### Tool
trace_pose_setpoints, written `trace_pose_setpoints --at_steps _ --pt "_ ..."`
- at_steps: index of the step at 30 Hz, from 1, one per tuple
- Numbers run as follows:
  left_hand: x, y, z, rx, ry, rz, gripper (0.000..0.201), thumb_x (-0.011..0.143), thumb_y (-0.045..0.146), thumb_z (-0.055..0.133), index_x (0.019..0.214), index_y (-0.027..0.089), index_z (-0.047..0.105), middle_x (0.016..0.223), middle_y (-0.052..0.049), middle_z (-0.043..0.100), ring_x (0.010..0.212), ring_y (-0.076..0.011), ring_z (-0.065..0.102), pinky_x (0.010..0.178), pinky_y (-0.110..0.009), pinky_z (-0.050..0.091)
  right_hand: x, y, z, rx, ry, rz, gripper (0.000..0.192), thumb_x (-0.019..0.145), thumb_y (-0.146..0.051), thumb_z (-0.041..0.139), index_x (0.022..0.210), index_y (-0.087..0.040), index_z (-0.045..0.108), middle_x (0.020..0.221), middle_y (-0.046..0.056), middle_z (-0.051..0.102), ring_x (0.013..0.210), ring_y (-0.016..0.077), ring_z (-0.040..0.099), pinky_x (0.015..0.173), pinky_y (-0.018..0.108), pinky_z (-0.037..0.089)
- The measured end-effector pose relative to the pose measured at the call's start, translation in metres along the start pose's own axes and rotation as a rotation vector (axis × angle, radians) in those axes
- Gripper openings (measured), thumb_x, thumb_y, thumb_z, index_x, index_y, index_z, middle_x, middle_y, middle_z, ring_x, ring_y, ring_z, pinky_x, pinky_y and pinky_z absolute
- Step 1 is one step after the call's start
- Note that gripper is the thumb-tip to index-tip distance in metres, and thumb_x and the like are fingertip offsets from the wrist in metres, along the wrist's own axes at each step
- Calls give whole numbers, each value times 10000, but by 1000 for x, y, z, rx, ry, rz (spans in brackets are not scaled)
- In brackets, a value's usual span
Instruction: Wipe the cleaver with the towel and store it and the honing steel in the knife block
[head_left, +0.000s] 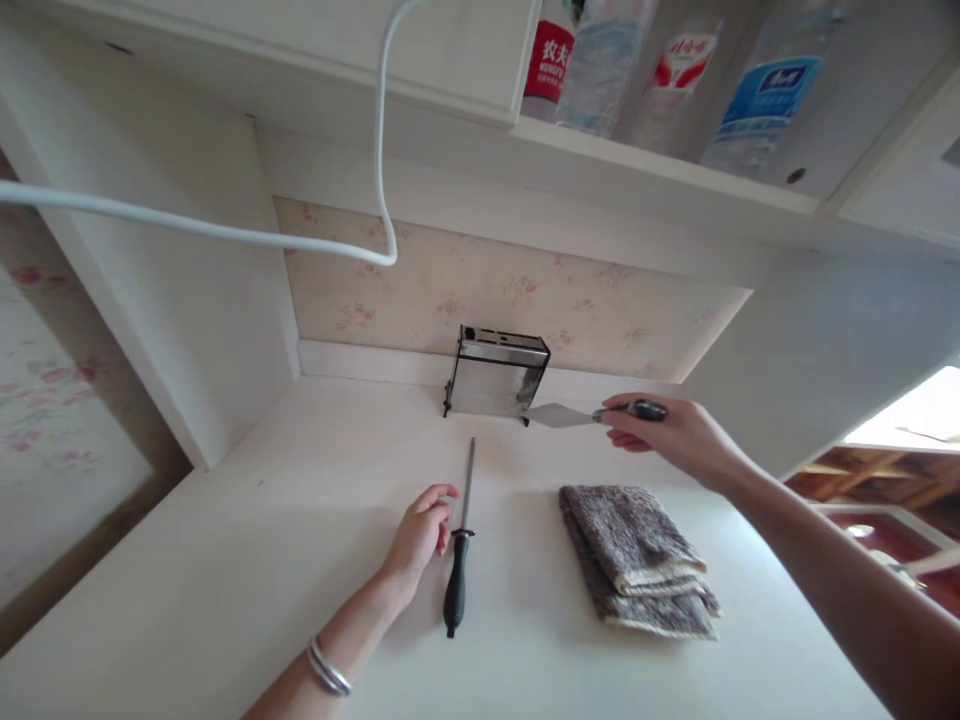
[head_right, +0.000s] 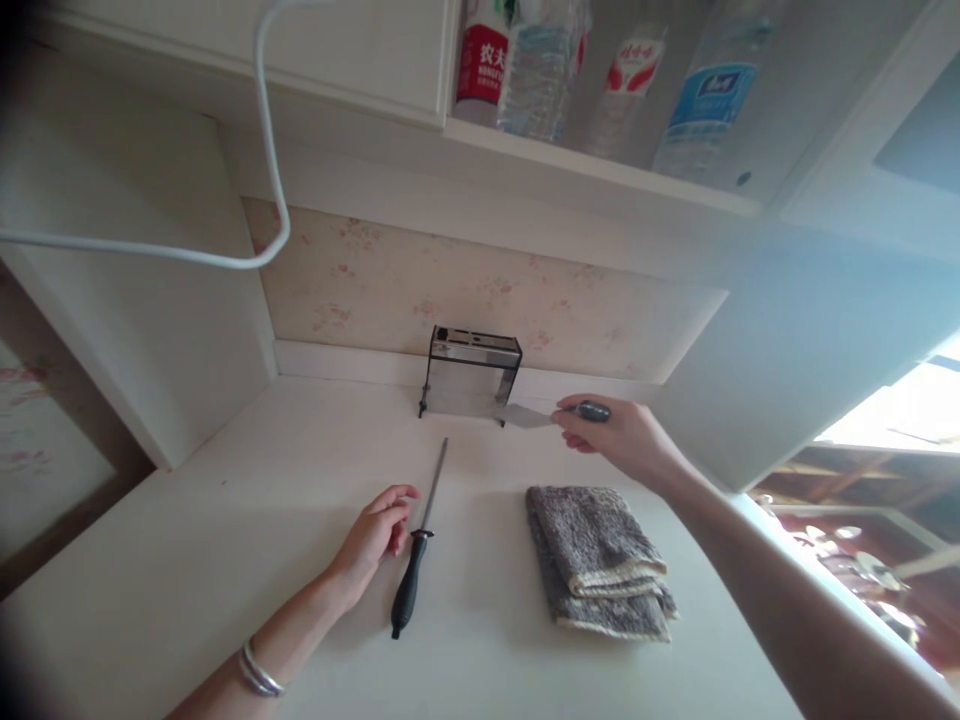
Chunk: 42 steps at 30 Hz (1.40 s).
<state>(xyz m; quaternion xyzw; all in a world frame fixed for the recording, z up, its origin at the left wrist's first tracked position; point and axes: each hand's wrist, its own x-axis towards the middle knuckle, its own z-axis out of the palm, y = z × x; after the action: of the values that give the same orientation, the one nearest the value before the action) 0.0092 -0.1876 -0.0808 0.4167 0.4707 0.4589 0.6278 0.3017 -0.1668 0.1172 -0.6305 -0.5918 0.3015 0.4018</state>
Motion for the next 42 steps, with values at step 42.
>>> trace_pose_setpoints --at_steps 42 --pt "-10 11 11 310 -21 -56 193 806 298 490 892 204 635 663 10 535 577 -125 469 557 -234 362 200 -71 -16 55 251 -134 419 726 -315 672 876 44 517 877 246 650 715 162 670 635 294 466"
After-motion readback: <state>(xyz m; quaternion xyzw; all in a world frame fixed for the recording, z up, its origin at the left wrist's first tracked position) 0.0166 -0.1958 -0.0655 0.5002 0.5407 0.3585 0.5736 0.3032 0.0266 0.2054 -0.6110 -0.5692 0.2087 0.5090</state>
